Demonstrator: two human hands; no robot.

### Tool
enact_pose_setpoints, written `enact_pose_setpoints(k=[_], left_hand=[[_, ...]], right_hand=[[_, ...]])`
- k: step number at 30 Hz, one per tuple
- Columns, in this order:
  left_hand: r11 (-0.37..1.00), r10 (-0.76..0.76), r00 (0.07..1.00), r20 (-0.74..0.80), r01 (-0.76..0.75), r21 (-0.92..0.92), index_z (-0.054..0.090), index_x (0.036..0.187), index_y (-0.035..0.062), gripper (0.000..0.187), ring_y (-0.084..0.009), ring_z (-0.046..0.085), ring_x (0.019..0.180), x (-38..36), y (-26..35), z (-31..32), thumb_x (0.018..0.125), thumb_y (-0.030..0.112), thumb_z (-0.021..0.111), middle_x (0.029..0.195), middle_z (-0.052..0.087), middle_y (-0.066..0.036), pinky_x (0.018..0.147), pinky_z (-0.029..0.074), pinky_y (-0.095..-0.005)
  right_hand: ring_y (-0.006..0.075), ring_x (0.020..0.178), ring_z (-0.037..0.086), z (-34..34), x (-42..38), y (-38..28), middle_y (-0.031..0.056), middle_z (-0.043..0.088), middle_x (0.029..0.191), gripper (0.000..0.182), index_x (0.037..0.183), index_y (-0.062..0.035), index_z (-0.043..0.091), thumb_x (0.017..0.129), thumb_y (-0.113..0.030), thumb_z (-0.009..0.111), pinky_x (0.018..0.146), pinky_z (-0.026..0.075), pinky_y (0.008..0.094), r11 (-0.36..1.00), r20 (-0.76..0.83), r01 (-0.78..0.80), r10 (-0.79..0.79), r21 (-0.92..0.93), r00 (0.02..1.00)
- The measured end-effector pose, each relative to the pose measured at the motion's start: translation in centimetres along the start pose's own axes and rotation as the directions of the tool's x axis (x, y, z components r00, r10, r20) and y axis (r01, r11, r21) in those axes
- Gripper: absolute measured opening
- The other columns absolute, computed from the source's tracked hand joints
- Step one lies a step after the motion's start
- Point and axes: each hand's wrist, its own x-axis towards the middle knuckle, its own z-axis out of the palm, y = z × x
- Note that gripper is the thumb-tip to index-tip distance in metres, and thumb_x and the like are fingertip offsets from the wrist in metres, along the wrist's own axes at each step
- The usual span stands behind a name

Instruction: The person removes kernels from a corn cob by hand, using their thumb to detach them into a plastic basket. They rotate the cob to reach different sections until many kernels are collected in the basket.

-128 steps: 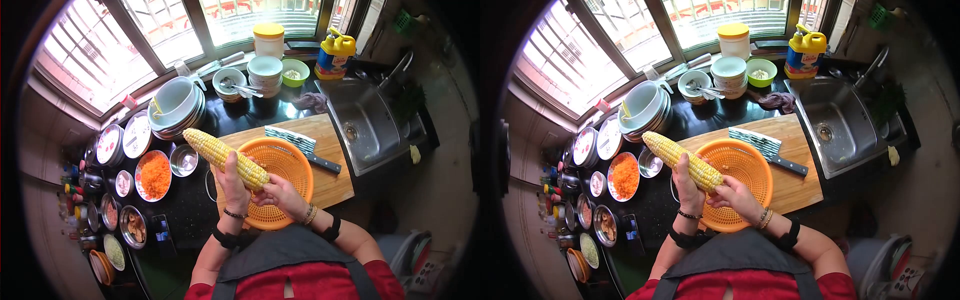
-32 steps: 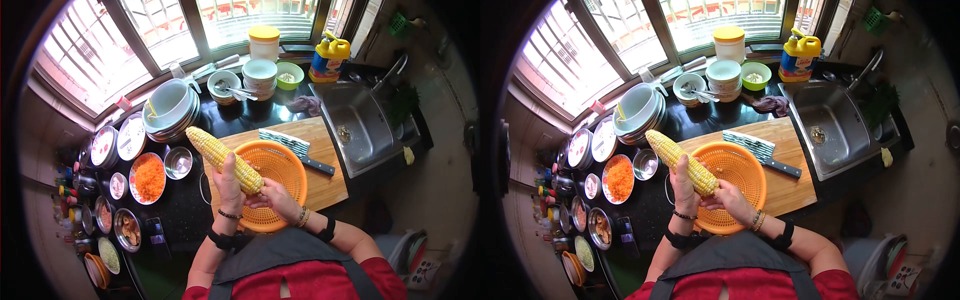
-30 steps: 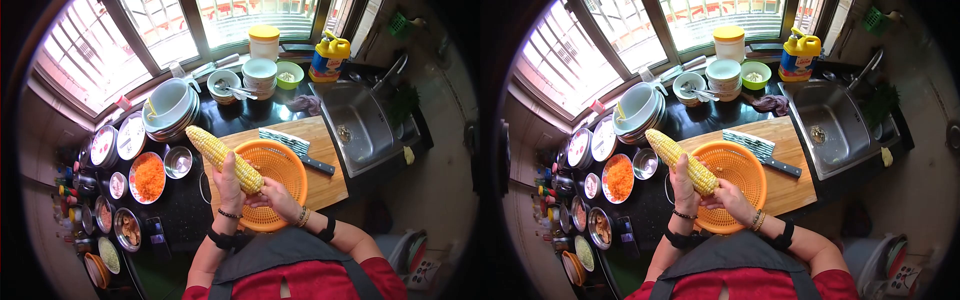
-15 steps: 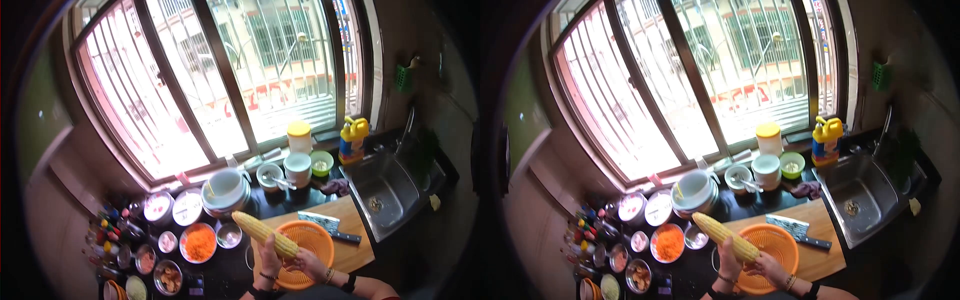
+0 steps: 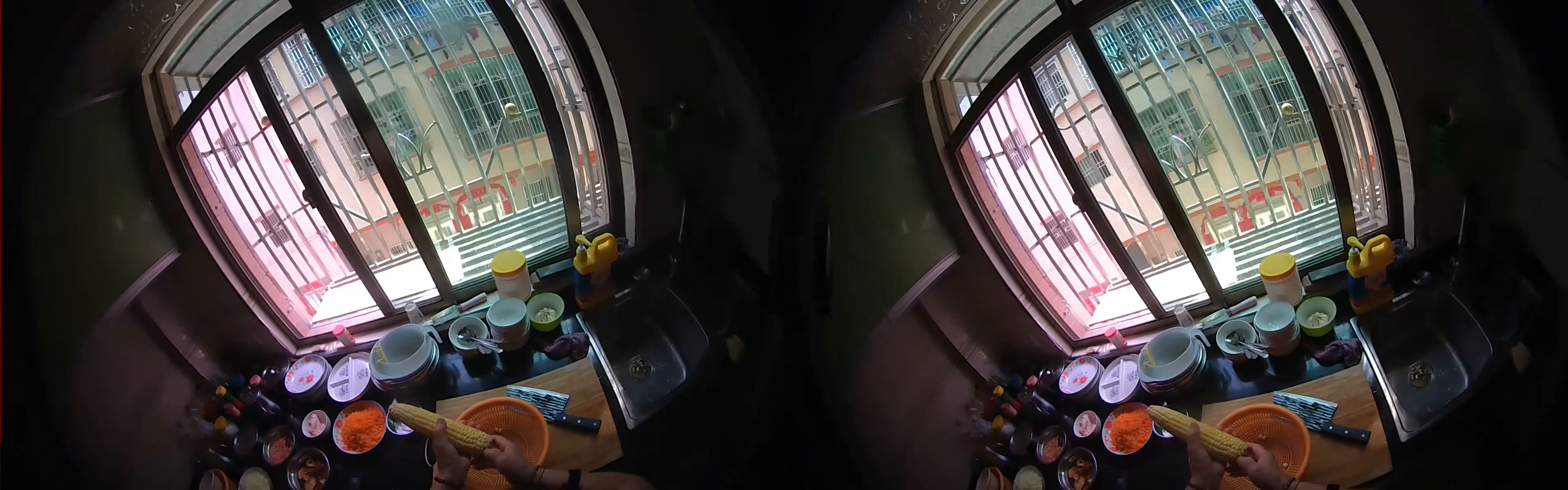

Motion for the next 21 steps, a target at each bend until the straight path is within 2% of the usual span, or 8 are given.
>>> enact_pose_setpoints(k=[2, 5, 8, 11, 14, 17, 21], left_hand=[[1.0, 0.01, 1.0, -0.022, -0.01, 0.005, 0.049, 0.101, -0.0018, 0.046, -0.0263, 0.058, 0.082, -0.3, -0.1, 0.3, 0.084, 0.04, 0.055, 0.089, 0.057, -0.014, 0.077, 0.049, -0.038], [1.0, 0.019, 0.999, -0.051, -0.018, 0.015, 0.049, 0.1, -0.0018, 0.046, -0.0263, 0.058, 0.082, -0.8, -0.5, 0.5, 0.083, 0.041, 0.055, 0.088, 0.057, -0.014, 0.076, 0.049, -0.0379], [1.0, 0.018, 0.997, -0.07, -0.016, 0.019, 0.049, 0.1, -0.0018, 0.047, -0.0262, 0.058, 0.081, -1.2, -0.9, 0.6, 0.083, 0.042, 0.055, 0.088, 0.056, -0.014, 0.076, 0.049, -0.0378], [1.0, 0.021, 0.996, -0.086, -0.02, 0.013, 0.049, 0.099, -0.0018, 0.047, -0.0261, 0.058, 0.081, -1.4, -1.2, 0.7, 0.083, 0.042, 0.054, 0.087, 0.056, -0.014, 0.076, 0.049, -0.0377], [0.999, 0.041, 0.994, -0.102, -0.039, 0.019, 0.049, 0.099, -0.0018, 0.047, -0.026, 0.058, 0.081, -1.4, -1.6, 0.6, 0.083, 0.043, 0.054, 0.087, 0.056, -0.014, 0.076, 0.049, -0.0377], [0.998, 0.069, 0.99, -0.125, -0.068, 0.015, 0.049, 0.098, -0.0018, 0.048, -0.026, 0.058, 0.08, -1.4, -2.0, 0.6, 0.083, 0.043, 0.054, 0.086, 0.056, -0.014, 0.076, 0.049, -0.0376], [0.994, 0.107, 0.982, -0.153, -0.105, 0.024, 0.049, 0.097, -0.0017, 0.048, -0.0259, 0.057, 0.08, -1.1, -2.1, 0.5, 0.082, 0.044, 0.054, 0.086, 0.056, -0.014, 0.076, 0.049, -0.0375]], right_hand=[[0.0222, 0.091, 0.061, -0.4, 0.0, -0.2, 0.0134, 0.057, 0.105, 0.028, 0.112, 0.0024, 0.048, 0.088, -0.013, 0.049, 0.072, 0.054, 0.0321, 0.997, 0.013, -0.072, 0.073, -0.028, 0.997], [0.0234, 0.093, 0.06, -1.4, -0.1, 1.0, 0.0143, 0.055, 0.107, 0.028, 0.114, 0.001, 0.046, 0.089, -0.011, 0.046, 0.074, 0.054, 0.0338, 0.993, 0.1, -0.006, 0.018, -0.117, 0.995], [0.0239, 0.096, 0.059, -1.1, -0.8, -0.9, 0.0148, 0.053, 0.11, 0.029, 0.117, -0.0005, 0.043, 0.09, -0.012, 0.043, 0.076, 0.053, 0.0356, 0.974, 0.042, -0.218, 0.216, 0.052, 0.975], [0.0241, 0.096, 0.059, -2.3, -0.6, 0.1, 0.0143, 0.053, 0.11, 0.03, 0.119, -0.0017, 0.04, 0.091, -0.013, 0.042, 0.077, 0.053, 0.037, 0.977, 0.101, -0.211, 0.208, 0.019, 0.973], [0.0239, 0.097, 0.059, -2.3, -0.7, -0.7, 0.0142, 0.053, 0.111, 0.031, 0.119, -0.0021, 0.041, 0.091, -0.014, 0.042, 0.077, 0.053, 0.0375, 0.963, 0.093, -0.262, 0.256, 0.059, 0.962], [0.0232, 0.094, 0.06, -2.3, -0.6, -1.4, 0.0144, 0.054, 0.11, 0.032, 0.119, -0.0019, 0.042, 0.09, -0.015, 0.043, 0.077, 0.053, 0.0375, 0.967, 0.077, -0.255, 0.253, 0.023, 0.965], [0.021, 0.091, 0.06, -2.8, 0.4, -0.8, 0.0129, 0.056, 0.106, 0.032, 0.117, -0.002, 0.046, 0.089, -0.018, 0.044, 0.076, 0.052, 0.0359, 0.964, 0.143, -0.265, 0.259, 0.026, 0.955]])
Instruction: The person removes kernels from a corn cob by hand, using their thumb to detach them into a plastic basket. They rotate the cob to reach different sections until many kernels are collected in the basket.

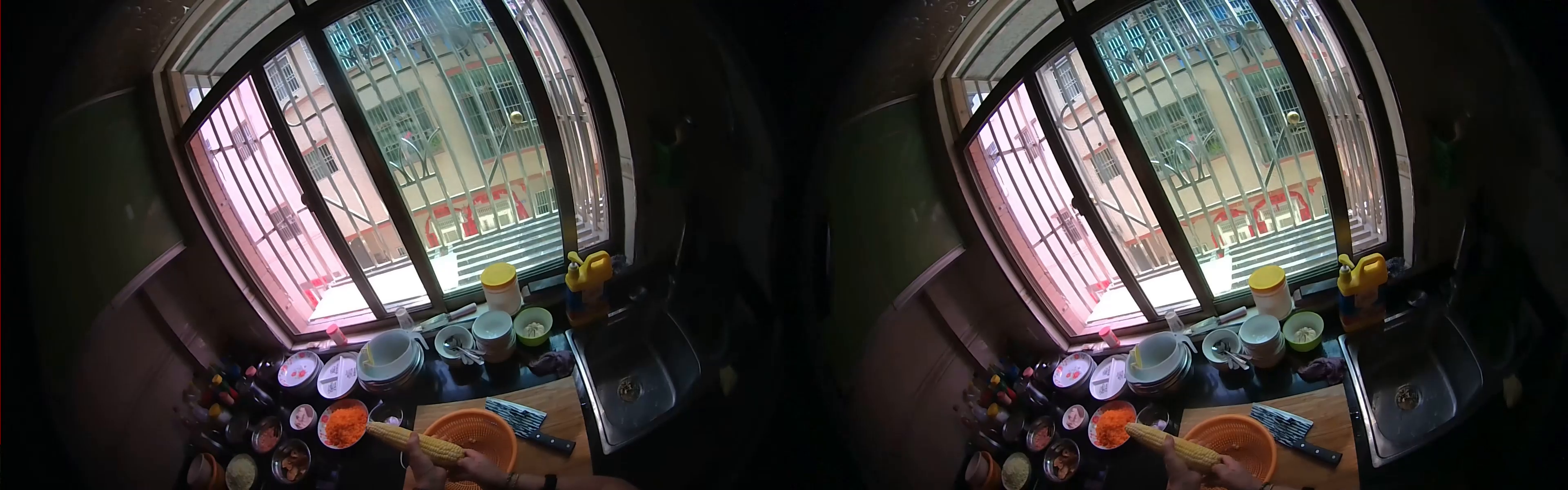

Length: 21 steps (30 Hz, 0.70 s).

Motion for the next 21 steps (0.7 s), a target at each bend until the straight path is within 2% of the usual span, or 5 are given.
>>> enact_pose_setpoints(k=[8, 11, 14, 16, 21], left_hand=[[0.999, 0.037, 0.998, -0.058, -0.036, 0.021, 0.049, 0.096, -0.0017, 0.049, -0.0256, 0.057, 0.079, 0.4, -0.2, -0.8, 0.082, 0.045, 0.054, 0.084, 0.056, -0.014, 0.076, 0.048, -0.0372], [0.998, 0.05, 0.997, -0.065, -0.048, 0.036, 0.049, 0.096, -0.0017, 0.05, -0.0256, 0.057, 0.078, 1.1, -0.6, -0.8, 0.082, 0.046, 0.054, 0.084, 0.056, -0.014, 0.076, 0.048, -0.0372], [0.998, 0.057, 0.991, -0.12, -0.052, 0.044, 0.049, 0.094, -0.0004, 0.048, -0.0229, 0.056, 0.076, 2.7, -0.9, -0.7, 0.081, 0.046, 0.054, 0.081, 0.056, -0.012, 0.073, 0.048, -0.0349], [0.99, 0.133, 0.977, -0.168, -0.122, 0.076, 0.049, 0.094, -0.0003, 0.049, -0.0216, 0.056, 0.076, 2.8, -1.2, -0.2, 0.08, 0.047, 0.054, 0.08, 0.055, -0.011, 0.072, 0.048, -0.0336], [0.999, 0.012, 0.999, -0.03, -0.011, 0.039, 0.049, 0.095, -0.0011, 0.051, -0.0208, 0.056, 0.079, 1.6, -0.4, 1.7, 0.08, 0.047, 0.057, 0.085, 0.053, -0.012, 0.073, 0.048, -0.0324]], right_hand=[[0.0169, 0.083, 0.061, 0.3, 0.7, 0.4, 0.0089, 0.06, 0.098, 0.031, 0.116, -0.0026, 0.05, 0.091, -0.021, 0.047, 0.073, 0.052, 0.0306, 0.996, 0.016, -0.068, 0.068, 0.05, 0.998], [0.0223, 0.1, 0.058, -0.5, 1.8, -0.3, 0.0147, 0.054, 0.112, 0.033, 0.12, 0.0015, 0.042, 0.092, -0.017, 0.04, 0.089, 0.048, 0.0367, 0.982, 0.022, -0.19, 0.19, -0.003, 0.982], [0.0241, 0.096, 0.059, -0.7, 2.2, -0.2, 0.0155, 0.054, 0.109, 0.034, 0.12, 0.0022, 0.041, 0.093, -0.019, 0.04, 0.082, 0.051, 0.0352, 0.985, -0.016, -0.162, 0.164, 0.063, 0.986], [0.0209, 0.101, 0.057, -0.7, 2.0, -1.0, 0.0139, 0.053, 0.114, 0.035, 0.123, -0.0004, 0.039, 0.095, -0.02, 0.037, 0.089, 0.047, 0.0362, 0.976, 0.022, -0.206, 0.205, 0.074, 0.979], [0.0209, 0.101, 0.057, -1.5, 1.8, -0.6, 0.0131, 0.052, 0.117, 0.038, 0.126, -0.0011, 0.035, 0.092, -0.017, 0.039, 0.09, 0.047, 0.0362, 0.975, 0.049, -0.183, 0.178, 0.124, 0.983]])
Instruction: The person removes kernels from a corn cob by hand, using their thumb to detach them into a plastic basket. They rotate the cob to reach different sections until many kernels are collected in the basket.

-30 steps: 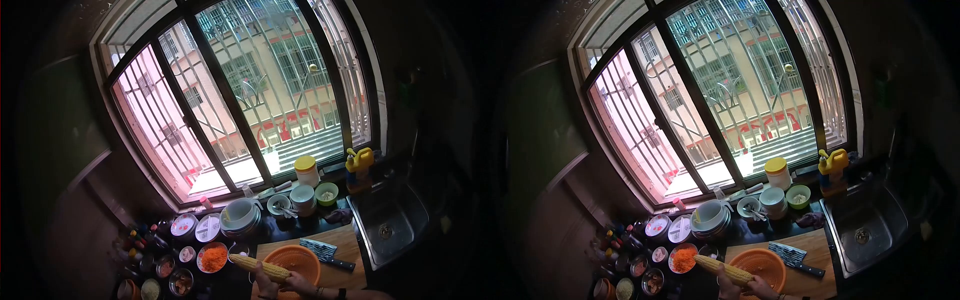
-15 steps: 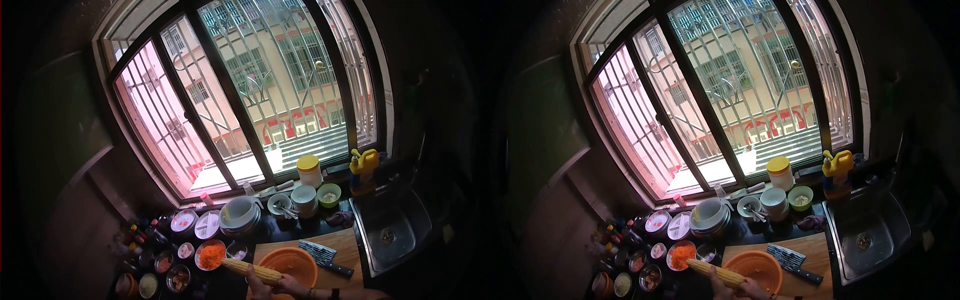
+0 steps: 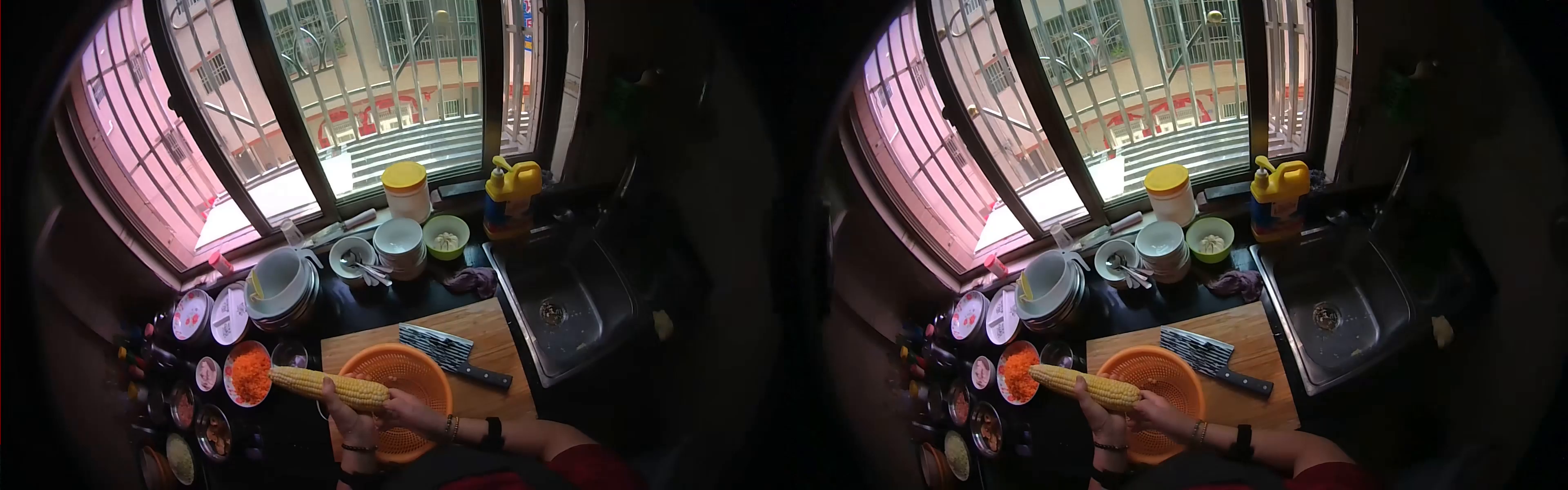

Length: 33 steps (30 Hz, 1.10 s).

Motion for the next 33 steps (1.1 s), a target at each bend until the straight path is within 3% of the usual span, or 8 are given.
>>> enact_pose_setpoints(k=[7, 13, 16, 21, 22, 25, 27, 33], left_hand=[[0.997, -0.078, 0.995, 0.062, 0.079, -0.019, 0.048, 0.096, -0.0008, 0.053, -0.023, 0.056, 0.079, 0.7, 0.1, -0.6, 0.079, 0.048, 0.058, 0.085, 0.053, -0.013, 0.073, 0.048, -0.0344], [0.998, -0.056, 0.998, 0.033, 0.057, -0.017, 0.049, 0.091, -0.0008, 0.053, -0.0242, 0.055, 0.076, 1.1, 0.2, -1.2, 0.079, 0.05, 0.056, 0.08, 0.053, -0.013, 0.072, 0.048, -0.0347], [0.997, -0.06, 0.998, -0.016, 0.059, -0.053, 0.047, 0.093, -0.0027, 0.056, -0.024, 0.054, 0.076, 1.4, 0.4, -1.0, 0.079, 0.051, 0.056, 0.082, 0.052, -0.013, 0.072, 0.047, -0.0345], [0.999, -0.024, 1.0, -0.001, 0.024, -0.044, 0.046, 0.096, -0.0033, 0.059, -0.024, 0.053, 0.077, 1.3, 0.5, -1.7, 0.078, 0.051, 0.057, 0.084, 0.052, -0.013, 0.072, 0.047, -0.0342], [1.0, 0.017, 0.998, -0.064, -0.016, 0.024, 0.046, 0.094, -0.0014, 0.055, -0.0236, 0.054, 0.076, 1.1, 0.6, -1.5, 0.078, 0.051, 0.057, 0.081, 0.051, -0.012, 0.07, 0.047, -0.0337], [0.998, -0.001, 0.998, -0.062, -0.002, -0.055, 0.047, 0.09, -0.001, 0.047, -0.0234, 0.055, 0.072, 0.5, 0.7, -1.2, 0.078, 0.043, 0.058, 0.076, 0.053, -0.012, 0.067, 0.047, -0.0338], [0.996, 0.078, 0.994, -0.071, -0.08, -0.033, 0.047, 0.089, -0.0021, 0.042, -0.0241, 0.055, 0.071, 1.6, -0.4, -2.9, 0.08, 0.038, 0.056, 0.076, 0.052, -0.013, 0.067, 0.048, -0.0371], [0.998, 0.055, 0.991, -0.124, -0.058, -0.023, 0.049, 0.089, -0.003, 0.046, -0.0264, 0.058, 0.073, 0.8, 0.3, -2.5, 0.081, 0.042, 0.054, 0.076, 0.055, -0.015, 0.07, 0.049, -0.0378]], right_hand=[[0.0163, 0.094, 0.057, 1.4, -0.3, 0.2, 0.0111, 0.049, 0.113, 0.042, 0.129, -0.0008, 0.032, 0.091, -0.017, 0.041, 0.086, 0.049, 0.033, 0.997, -0.085, 0.07, -0.069, 0.013, 0.994], [0.0144, 0.094, 0.055, 1.4, 0.6, 0.1, 0.0097, 0.048, 0.115, 0.041, 0.129, -0.0013, 0.033, 0.091, -0.015, 0.039, 0.086, 0.048, 0.0316, 0.998, -0.064, -0.012, 0.008, -0.054, 0.998], [0.0143, 0.093, 0.056, 1.6, 0.7, 0.7, 0.0092, 0.049, 0.114, 0.041, 0.129, -0.0021, 0.034, 0.09, -0.015, 0.041, 0.085, 0.049, 0.031, 0.992, -0.024, 0.106, -0.108, -0.072, 0.994], [0.0157, 0.096, 0.056, 0.6, 1.3, 1.1, 0.01, 0.052, 0.11, 0.04, 0.126, -0.0019, 0.037, 0.091, -0.017, 0.046, 0.085, 0.049, 0.0306, 0.999, 0.042, -0.005, 0.003, 0.034, 0.999], [0.016, 0.096, 0.056, 0.6, 1.3, 0.9, 0.0102, 0.052, 0.109, 0.039, 0.126, -0.0017, 0.038, 0.091, -0.019, 0.046, 0.085, 0.049, 0.0305, 0.998, 0.063, -0.022, 0.019, 0.052, 0.998], [0.0152, 0.098, 0.057, 1.0, 0.6, -0.1, 0.0094, 0.052, 0.114, 0.039, 0.127, -0.0011, 0.037, 0.093, -0.019, 0.046, 0.087, 0.048, 0.0299, 0.995, -0.012, -0.103, 0.103, 0.013, 0.995], [0.0157, 0.095, 0.059, 1.6, 0.1, -0.7, 0.0092, 0.053, 0.111, 0.04, 0.125, -0.0011, 0.038, 0.095, -0.025, 0.044, 0.085, 0.05, 0.0299, 0.99, -0.042, -0.092, 0.088, -0.111, 0.995], [0.0169, 0.091, 0.061, 1.7, -0.3, -1.1, 0.0104, 0.055, 0.109, 0.038, 0.122, 0.0005, 0.042, 0.095, -0.028, 0.043, 0.081, 0.053, 0.0286, 0.971, -0.031, -0.075, 0.07, -0.227, 0.997]])
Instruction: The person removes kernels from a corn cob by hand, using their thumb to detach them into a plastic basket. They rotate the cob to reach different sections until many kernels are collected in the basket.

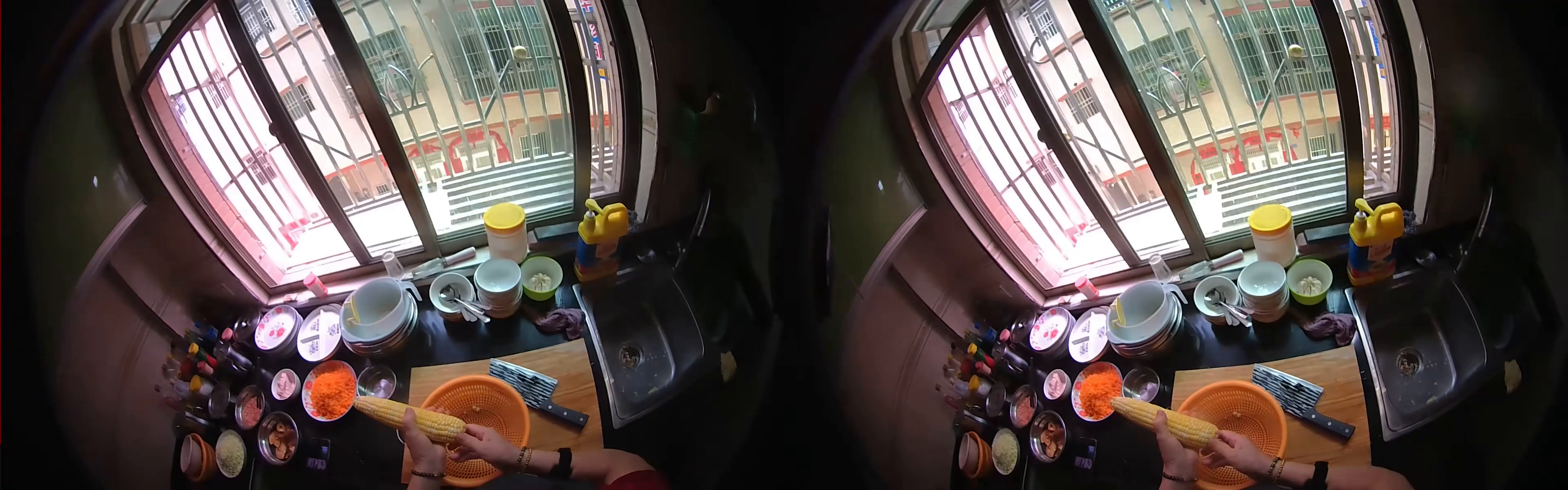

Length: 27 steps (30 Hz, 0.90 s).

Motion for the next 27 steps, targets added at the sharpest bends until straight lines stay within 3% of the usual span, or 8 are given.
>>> enact_pose_setpoints(k=[6, 8, 9, 14, 17, 27], left_hand=[[1.0, 0.013, 1.0, 0.018, -0.013, 0.027, 0.048, 0.094, -0.0035, 0.048, -0.0272, 0.059, 0.075, 0.8, -0.5, -1.0, 0.082, 0.043, 0.054, 0.08, 0.057, -0.016, 0.071, 0.05, -0.0382], [0.996, 0.086, 0.996, 0.008, -0.086, -0.005, 0.046, 0.103, -0.0011, 0.039, -0.0253, 0.059, 0.073, 0.9, -0.8, -1.3, 0.085, 0.033, 0.055, 0.084, 0.057, -0.014, 0.066, 0.052, -0.037], [0.991, 0.131, 0.991, 0.01, -0.131, 0.014, 0.048, 0.103, -0.0002, 0.035, -0.0245, 0.06, 0.073, 1.5, -1.4, -2.3, 0.087, 0.03, 0.054, 0.086, 0.057, -0.013, 0.065, 0.052, -0.0363], [0.922, 0.344, 0.939, -0.024, -0.332, 0.199, 0.048, 0.107, 0.0004, 0.033, -0.0213, 0.058, 0.074, -1.4, -1.3, -1.2, 0.086, 0.024, 0.059, 0.09, 0.056, -0.01, 0.065, 0.051, -0.0342], [0.953, 0.3, 0.95, -0.087, -0.294, 0.076, 0.048, 0.11, 0.0013, 0.034, -0.0195, 0.057, 0.077, 1.0, -1.7, -1.9, 0.085, 0.021, 0.061, 0.093, 0.055, -0.009, 0.065, 0.05, -0.0333], [0.936, 0.332, 0.943, -0.014, -0.328, 0.127, 0.05, 0.11, 0.0031, 0.031, -0.0155, 0.055, 0.08, -1.9, -0.8, -1.1, 0.085, 0.018, 0.062, 0.095, 0.055, -0.005, 0.068, 0.048, -0.0306]], right_hand=[[0.0197, 0.095, 0.061, -1.0, 0.5, 1.4, 0.0133, 0.058, 0.104, 0.035, 0.118, 0.0018, 0.043, 0.094, -0.023, 0.047, 0.086, 0.051, 0.0314, 1.0, 0.043, -0.017, 0.017, 0.02, 0.999], [0.019, 0.095, 0.061, -0.7, 0.3, 0.9, 0.0136, 0.058, 0.104, 0.035, 0.115, 0.0021, 0.044, 0.092, -0.022, 0.052, 0.085, 0.051, 0.0305, 0.996, 0.06, -0.03, 0.025, 0.083, 0.998], [0.0166, 0.084, 0.062, 0.2, -0.9, 0.2, 0.009, 0.06, 0.099, 0.032, 0.117, -0.0023, 0.05, 0.092, -0.021, 0.049, 0.072, 0.052, 0.0292, 0.994, 0.039, 0.107, -0.107, 0.007, 0.993], [0.017, 0.085, 0.062, -0.2, -0.8, 0.7, 0.0095, 0.06, 0.1, 0.033, 0.119, -0.0022, 0.049, 0.092, -0.021, 0.05, 0.073, 0.052, 0.029, 0.993, 0.061, 0.118, -0.119, 0.021, 0.991], [0.017, 0.085, 0.063, 0.2, -0.9, 0.6, 0.0093, 0.06, 0.099, 0.033, 0.118, -0.0019, 0.049, 0.092, -0.021, 0.05, 0.073, 0.053, 0.0294, 0.992, 0.053, 0.123, -0.125, 0.034, 0.991], [0.0175, 0.08, 0.063, -0.4, 0.0, 1.6, 0.0095, 0.061, 0.091, 0.028, 0.109, -0.0007, 0.053, 0.089, -0.021, 0.053, 0.07, 0.053, 0.0287, 0.991, -0.019, 0.086, -0.088, -0.107, 0.996]])
